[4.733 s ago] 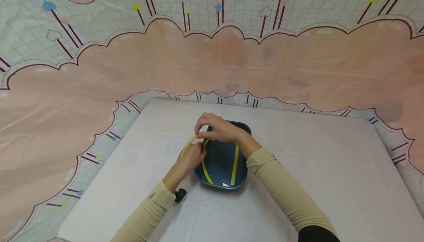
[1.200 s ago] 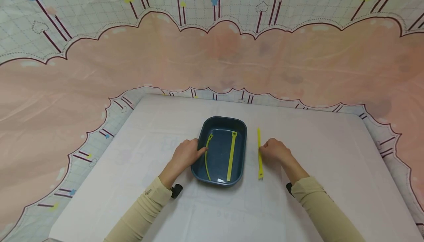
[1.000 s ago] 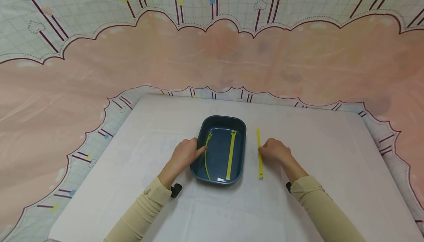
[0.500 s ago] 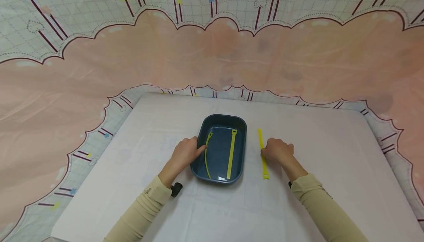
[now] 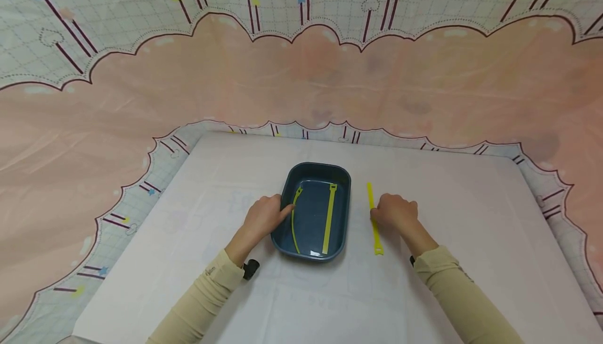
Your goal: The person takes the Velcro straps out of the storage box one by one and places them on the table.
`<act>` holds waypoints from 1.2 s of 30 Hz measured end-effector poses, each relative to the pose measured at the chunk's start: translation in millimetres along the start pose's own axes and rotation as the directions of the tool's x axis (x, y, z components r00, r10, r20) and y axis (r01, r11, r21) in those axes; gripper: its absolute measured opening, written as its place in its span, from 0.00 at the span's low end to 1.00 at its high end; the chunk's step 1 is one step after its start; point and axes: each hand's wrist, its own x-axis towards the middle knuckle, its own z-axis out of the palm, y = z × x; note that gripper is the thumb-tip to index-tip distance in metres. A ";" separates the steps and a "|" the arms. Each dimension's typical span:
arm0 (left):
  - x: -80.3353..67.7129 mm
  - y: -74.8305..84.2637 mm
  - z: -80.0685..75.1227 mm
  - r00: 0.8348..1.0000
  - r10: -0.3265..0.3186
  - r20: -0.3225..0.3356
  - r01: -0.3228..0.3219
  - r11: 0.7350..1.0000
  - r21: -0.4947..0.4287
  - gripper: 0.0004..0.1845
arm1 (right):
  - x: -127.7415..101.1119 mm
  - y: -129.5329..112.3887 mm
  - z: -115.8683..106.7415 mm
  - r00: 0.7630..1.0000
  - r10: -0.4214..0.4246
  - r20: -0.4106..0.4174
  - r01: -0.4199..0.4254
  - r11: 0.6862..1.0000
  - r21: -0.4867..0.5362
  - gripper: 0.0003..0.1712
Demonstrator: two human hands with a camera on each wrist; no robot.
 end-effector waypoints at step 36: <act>0.2 1.3 2.5 0.999 -0.035 -0.018 0.036 0.999 0.015 0.15 | 25.5 -101.7 -21.7 0.849 -0.487 -0.205 0.524 0.825 0.212 0.26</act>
